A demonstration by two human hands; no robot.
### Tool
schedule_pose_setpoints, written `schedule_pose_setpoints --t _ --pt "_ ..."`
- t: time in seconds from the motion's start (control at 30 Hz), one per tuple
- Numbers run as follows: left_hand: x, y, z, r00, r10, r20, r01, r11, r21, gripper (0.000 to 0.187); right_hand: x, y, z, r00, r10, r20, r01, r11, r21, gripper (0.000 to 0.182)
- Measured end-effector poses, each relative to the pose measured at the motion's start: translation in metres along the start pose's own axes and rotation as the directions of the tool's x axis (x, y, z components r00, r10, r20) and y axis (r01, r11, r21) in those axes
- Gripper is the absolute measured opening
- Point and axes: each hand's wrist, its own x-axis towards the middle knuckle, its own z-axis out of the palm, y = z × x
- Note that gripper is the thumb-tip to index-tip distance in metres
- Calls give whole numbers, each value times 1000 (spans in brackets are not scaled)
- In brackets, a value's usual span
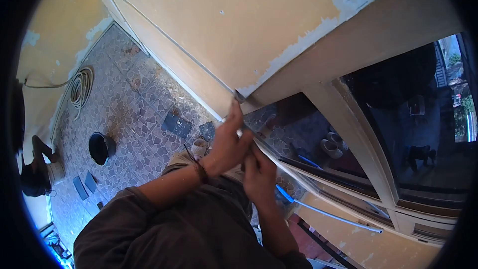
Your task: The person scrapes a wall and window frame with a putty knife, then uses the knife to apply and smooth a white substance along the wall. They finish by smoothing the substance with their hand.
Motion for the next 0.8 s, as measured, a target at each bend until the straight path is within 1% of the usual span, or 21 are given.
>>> schedule_pose_setpoints --t 0.1,0.2,0.23,0.3,0.33,0.43,0.5,0.53,0.6,0.63,0.7,0.73,0.8 --pt "7 0 -14 991 -110 72 117 989 -89 70 -6 0 1 1000 24 -17 -24 1000 3 33" --pt "-8 2 5 997 61 38 -62 998 26 70 -14 -3 -9 998 60 -16 -59 998 34 33" --pt "-4 0 4 999 22 33 -23 1000 19 70 -15 -4 -11 997 75 -10 -74 996 46 33" --pt "-1 0 0 997 -60 48 60 998 4 70 -9 0 -2 999 49 1 -49 997 64 34" --pt "-1 -1 -1 997 -52 57 52 999 16 70 -8 3 1 999 37 8 -37 997 74 34" --pt "-3 -1 -4 998 -3 70 -1 999 51 70 -14 -7 -8 1000 12 7 -11 1000 -22 34" --pt "-4 1 1 997 56 48 -59 996 59 70 -16 -12 -7 998 62 5 -63 997 43 33" --pt "-2 1 0 998 40 53 -43 997 57 70 -16 -13 -5 996 93 6 -93 993 74 32" --pt "-3 5 -6 997 -4 74 1 999 51 70 -16 -8 -3 998 67 -1 -67 996 61 31" --pt "-4 8 -8 994 -36 102 34 999 17 70 -18 -5 -2 998 59 -9 -58 997 56 30" --pt "-1 14 -11 985 -79 155 87 995 -46 71 -22 -15 -7 995 103 -21 -102 994 44 29" --pt "1 14 -11 983 -91 158 106 990 -94 70 -21 -21 -8 993 118 -25 -117 992 38 29" --pt "4 15 -10 980 -119 157 148 971 -187 70 -9 -26 -1 997 78 -12 -79 996 -35 33"
